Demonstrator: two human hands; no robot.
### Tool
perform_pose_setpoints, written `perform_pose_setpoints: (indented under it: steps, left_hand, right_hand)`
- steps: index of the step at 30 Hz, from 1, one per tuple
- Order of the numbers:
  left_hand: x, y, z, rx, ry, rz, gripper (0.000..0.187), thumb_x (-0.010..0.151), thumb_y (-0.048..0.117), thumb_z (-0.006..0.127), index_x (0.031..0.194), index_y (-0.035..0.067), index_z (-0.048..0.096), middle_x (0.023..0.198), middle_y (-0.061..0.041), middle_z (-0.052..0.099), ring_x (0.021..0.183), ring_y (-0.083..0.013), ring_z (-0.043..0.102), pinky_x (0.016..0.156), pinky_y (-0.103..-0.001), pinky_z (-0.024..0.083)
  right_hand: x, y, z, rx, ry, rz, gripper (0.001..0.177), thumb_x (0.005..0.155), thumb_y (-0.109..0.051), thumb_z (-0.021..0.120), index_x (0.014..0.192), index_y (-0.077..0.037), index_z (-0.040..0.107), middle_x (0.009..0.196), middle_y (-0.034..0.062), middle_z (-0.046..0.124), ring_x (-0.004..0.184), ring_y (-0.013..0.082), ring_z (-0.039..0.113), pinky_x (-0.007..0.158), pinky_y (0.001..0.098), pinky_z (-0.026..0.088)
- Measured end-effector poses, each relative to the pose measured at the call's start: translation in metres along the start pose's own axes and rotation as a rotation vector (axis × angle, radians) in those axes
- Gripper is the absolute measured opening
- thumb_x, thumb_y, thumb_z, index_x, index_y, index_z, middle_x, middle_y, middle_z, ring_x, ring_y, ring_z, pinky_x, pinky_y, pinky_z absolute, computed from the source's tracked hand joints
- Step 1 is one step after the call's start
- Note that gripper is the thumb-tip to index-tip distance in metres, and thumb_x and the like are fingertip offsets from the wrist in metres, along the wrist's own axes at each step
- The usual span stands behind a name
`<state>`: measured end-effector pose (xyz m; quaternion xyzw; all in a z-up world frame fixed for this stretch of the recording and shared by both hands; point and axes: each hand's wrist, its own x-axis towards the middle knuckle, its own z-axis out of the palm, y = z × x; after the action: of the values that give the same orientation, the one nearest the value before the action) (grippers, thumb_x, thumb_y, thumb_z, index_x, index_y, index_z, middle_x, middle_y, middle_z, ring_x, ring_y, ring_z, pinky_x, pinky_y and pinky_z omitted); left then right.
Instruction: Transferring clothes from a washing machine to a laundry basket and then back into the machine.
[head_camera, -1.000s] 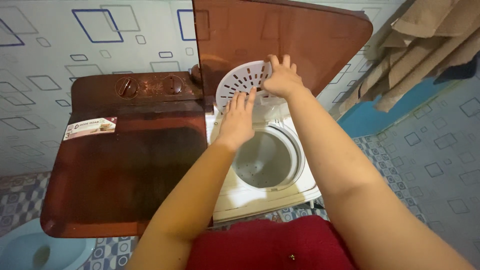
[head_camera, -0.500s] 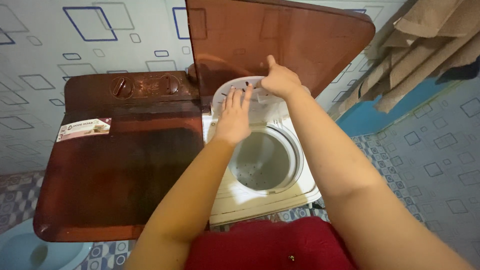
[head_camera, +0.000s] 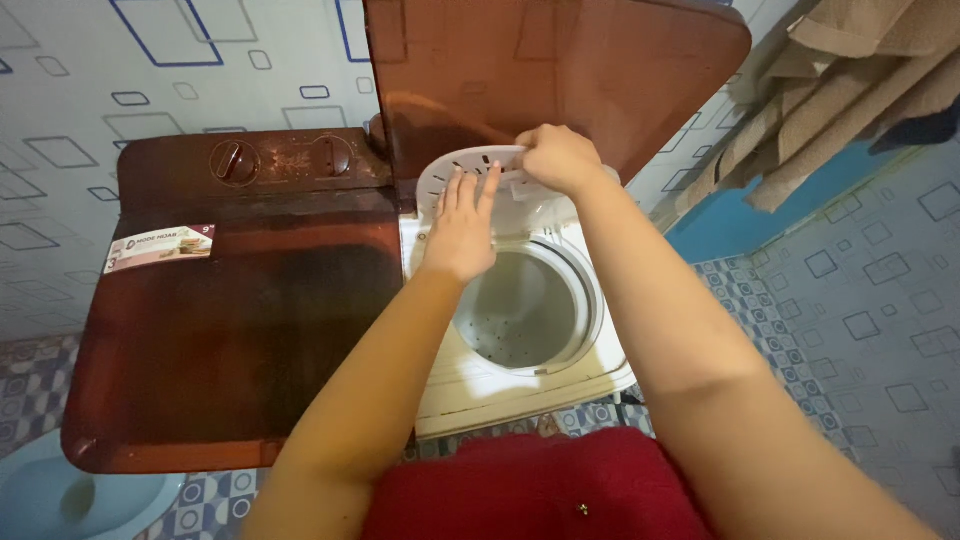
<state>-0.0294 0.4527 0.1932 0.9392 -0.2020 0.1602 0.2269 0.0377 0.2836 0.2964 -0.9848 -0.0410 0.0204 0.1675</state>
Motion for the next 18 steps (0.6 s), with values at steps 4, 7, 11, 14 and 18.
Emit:
perform_pose_setpoints:
  steps: [4, 7, 11, 14, 18]
  left_hand:
    - [-0.002, -0.011, 0.015, 0.041, -0.02, 0.005, 0.107, 0.074, 0.002, 0.07, 0.164, 0.018, 0.014, 0.152, -0.022, 0.036, 0.151, -0.041, 0.025, 0.123, -0.05, 0.025]
    - [0.0, -0.011, 0.012, 0.044, 0.022, 0.023, 0.105, 0.076, 0.003, 0.069, 0.165, 0.017, 0.015, 0.152, -0.023, 0.037, 0.151, -0.0406, 0.026, 0.124, -0.051, 0.025]
    - [-0.003, 0.009, -0.012, 0.02, 0.037, -0.01, 0.107, 0.07, 0.006, 0.071, 0.161, 0.019, 0.016, 0.149, -0.024, 0.037, 0.149, -0.0401, 0.025, 0.119, -0.056, 0.024]
    - [-0.002, 0.006, -0.004, 0.103, 0.057, -0.072, 0.106, 0.072, 0.008, 0.071, 0.161, 0.024, 0.017, 0.147, -0.025, 0.038, 0.146, -0.0423, 0.03, 0.113, -0.059, 0.029]
    - [0.006, 0.001, -0.001, 0.181, -0.003, -0.129, 0.107, 0.078, 0.004, 0.067, 0.168, 0.03, 0.014, 0.148, -0.028, 0.039, 0.136, -0.0436, 0.039, 0.11, -0.056, 0.036]
  right_hand:
    - [-0.003, 0.026, 0.009, 0.263, 0.023, -0.292, 0.026, 0.091, -0.021, 0.064, 0.115, -0.015, 0.073, 0.1, 0.0117, 0.078, 0.098, 0.0314, 0.073, 0.087, 0.0431, 0.054]
    - [-0.031, 0.013, -0.012, 0.321, 0.105, -0.392, 0.02, 0.098, -0.015, 0.066, 0.117, -0.01, 0.068, 0.101, 0.0129, 0.077, 0.092, 0.0319, 0.074, 0.081, 0.0415, 0.055]
    - [-0.06, 0.008, -0.041, 0.132, 0.275, -0.444, 0.019, 0.099, -0.012, 0.069, 0.118, -0.008, 0.069, 0.102, 0.0165, 0.075, 0.09, 0.036, 0.072, 0.078, 0.0431, 0.055]
    - [-0.078, 0.011, -0.062, 0.094, 0.42, -0.622, 0.021, 0.096, -0.005, 0.07, 0.118, -0.006, 0.071, 0.105, 0.0188, 0.074, 0.094, 0.0368, 0.072, 0.08, 0.0414, 0.056]
    - [-0.107, 0.021, -0.093, 0.215, 0.557, -0.677, 0.03, 0.092, 0.009, 0.067, 0.12, -0.003, 0.069, 0.108, 0.0157, 0.075, 0.1, 0.0259, 0.076, 0.085, 0.0342, 0.059]
